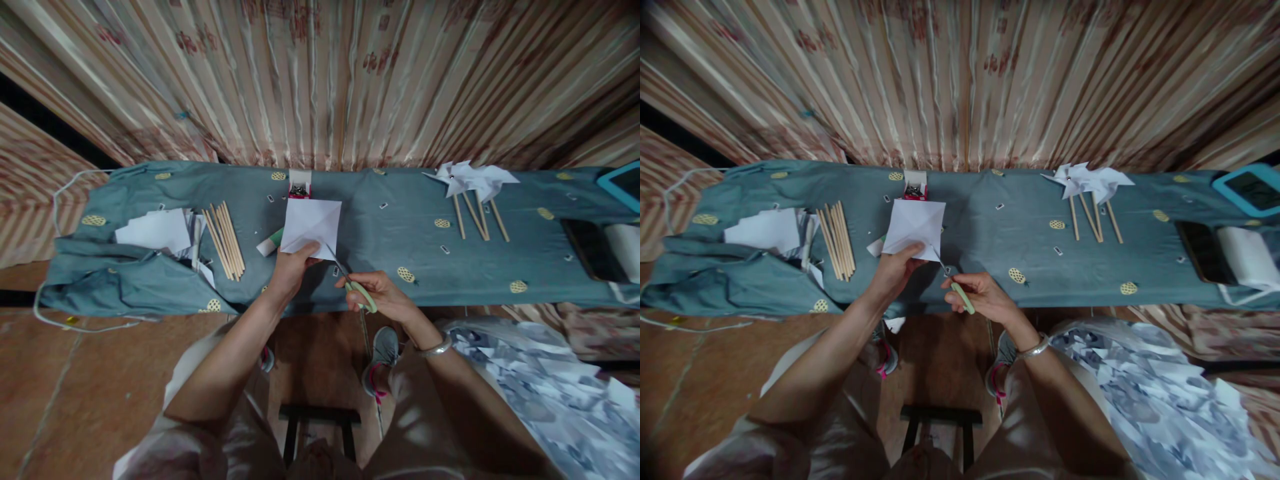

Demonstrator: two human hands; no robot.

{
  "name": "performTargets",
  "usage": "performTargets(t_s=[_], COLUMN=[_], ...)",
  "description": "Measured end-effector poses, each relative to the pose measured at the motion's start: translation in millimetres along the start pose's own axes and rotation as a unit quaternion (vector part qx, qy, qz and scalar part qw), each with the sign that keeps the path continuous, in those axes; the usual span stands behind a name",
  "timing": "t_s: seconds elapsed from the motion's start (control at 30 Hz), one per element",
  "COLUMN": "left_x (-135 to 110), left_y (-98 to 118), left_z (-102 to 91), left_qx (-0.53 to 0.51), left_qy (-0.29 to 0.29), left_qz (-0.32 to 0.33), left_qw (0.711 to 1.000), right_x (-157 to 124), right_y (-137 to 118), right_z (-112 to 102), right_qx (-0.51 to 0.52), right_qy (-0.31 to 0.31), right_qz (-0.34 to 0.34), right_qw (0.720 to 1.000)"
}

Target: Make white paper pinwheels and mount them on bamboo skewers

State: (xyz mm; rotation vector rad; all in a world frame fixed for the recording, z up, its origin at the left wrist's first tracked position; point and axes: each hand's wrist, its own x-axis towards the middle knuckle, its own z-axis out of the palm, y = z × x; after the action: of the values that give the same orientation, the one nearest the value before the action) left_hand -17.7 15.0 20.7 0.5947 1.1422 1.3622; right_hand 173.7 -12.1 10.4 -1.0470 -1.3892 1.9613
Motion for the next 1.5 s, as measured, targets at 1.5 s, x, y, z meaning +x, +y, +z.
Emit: performTargets(t_s=[1.5], left_x=[-1.8], left_y=[-3.9], left_z=[4.1], left_qx=[0.025], left_qy=[0.006], left_qz=[-0.018], left_qw=[1.000], right_x=[2.9], right_y=[4.0], right_z=[2.9], right_qx=[0.025], right_qy=[0.011], right_qz=[0.019], right_qw=[0.999])
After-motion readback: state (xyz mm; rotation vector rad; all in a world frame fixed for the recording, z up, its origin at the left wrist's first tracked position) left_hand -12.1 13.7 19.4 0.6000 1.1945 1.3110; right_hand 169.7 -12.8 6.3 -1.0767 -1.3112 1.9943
